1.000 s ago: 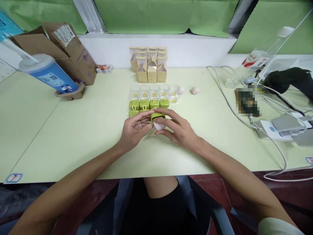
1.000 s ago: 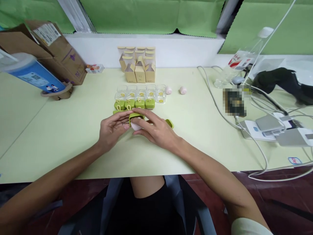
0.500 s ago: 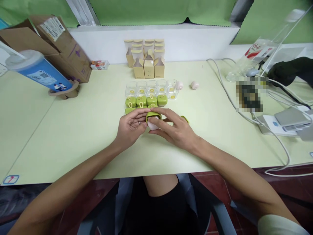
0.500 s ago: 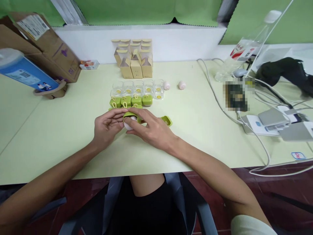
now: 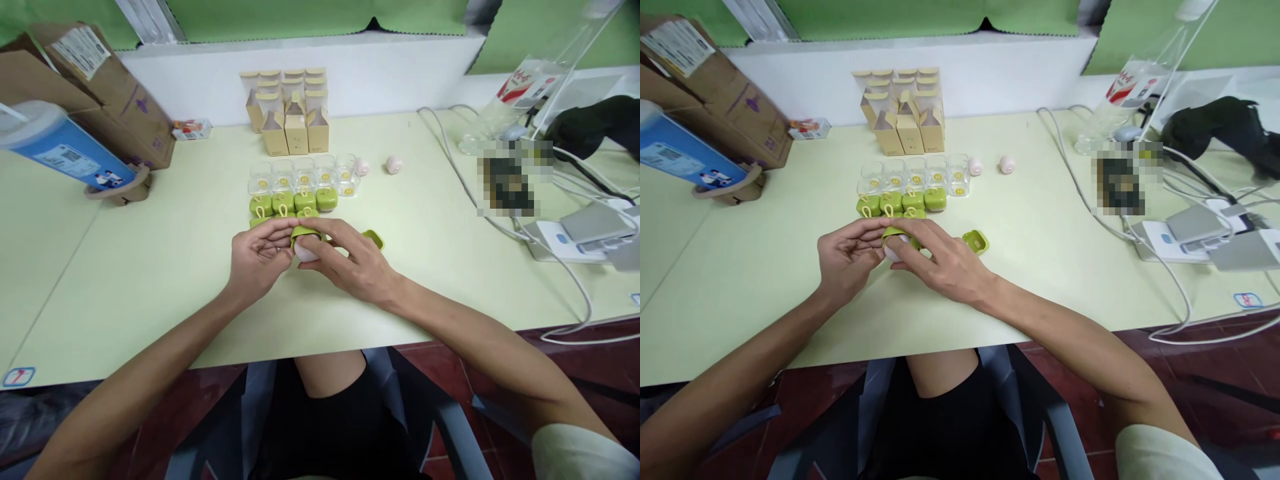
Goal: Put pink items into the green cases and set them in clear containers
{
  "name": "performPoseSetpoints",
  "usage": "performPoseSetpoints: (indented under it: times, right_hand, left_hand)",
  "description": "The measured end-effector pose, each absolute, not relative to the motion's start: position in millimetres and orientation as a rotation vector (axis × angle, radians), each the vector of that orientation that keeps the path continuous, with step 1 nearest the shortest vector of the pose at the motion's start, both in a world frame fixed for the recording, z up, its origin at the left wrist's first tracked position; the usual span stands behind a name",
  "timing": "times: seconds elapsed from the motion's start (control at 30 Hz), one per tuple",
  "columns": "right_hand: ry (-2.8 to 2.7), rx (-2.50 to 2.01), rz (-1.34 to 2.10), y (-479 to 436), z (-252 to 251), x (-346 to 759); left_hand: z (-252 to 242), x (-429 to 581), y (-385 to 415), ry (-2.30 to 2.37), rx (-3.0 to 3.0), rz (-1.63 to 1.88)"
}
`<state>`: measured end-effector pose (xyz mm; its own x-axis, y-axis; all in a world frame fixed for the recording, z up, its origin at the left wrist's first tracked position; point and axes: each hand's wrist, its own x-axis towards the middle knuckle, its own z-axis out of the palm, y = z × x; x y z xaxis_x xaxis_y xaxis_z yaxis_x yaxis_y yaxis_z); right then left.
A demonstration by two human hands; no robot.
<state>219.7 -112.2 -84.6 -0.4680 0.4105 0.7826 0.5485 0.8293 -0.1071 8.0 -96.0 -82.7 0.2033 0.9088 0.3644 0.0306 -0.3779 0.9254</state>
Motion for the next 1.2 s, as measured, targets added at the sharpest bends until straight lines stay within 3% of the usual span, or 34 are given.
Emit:
performPoseSetpoints:
  times: [0.9,1.2]
  right_hand:
    - [-2.141,-0.889,-0.009,-101,-82,233]
    - [-1.950,-0.545,-0.104,-103,-73,234]
  left_hand:
    - [-81,7,-93,0.738,1.603,1.172]
    - [-78,8,-91,1.019,1.368,1.191]
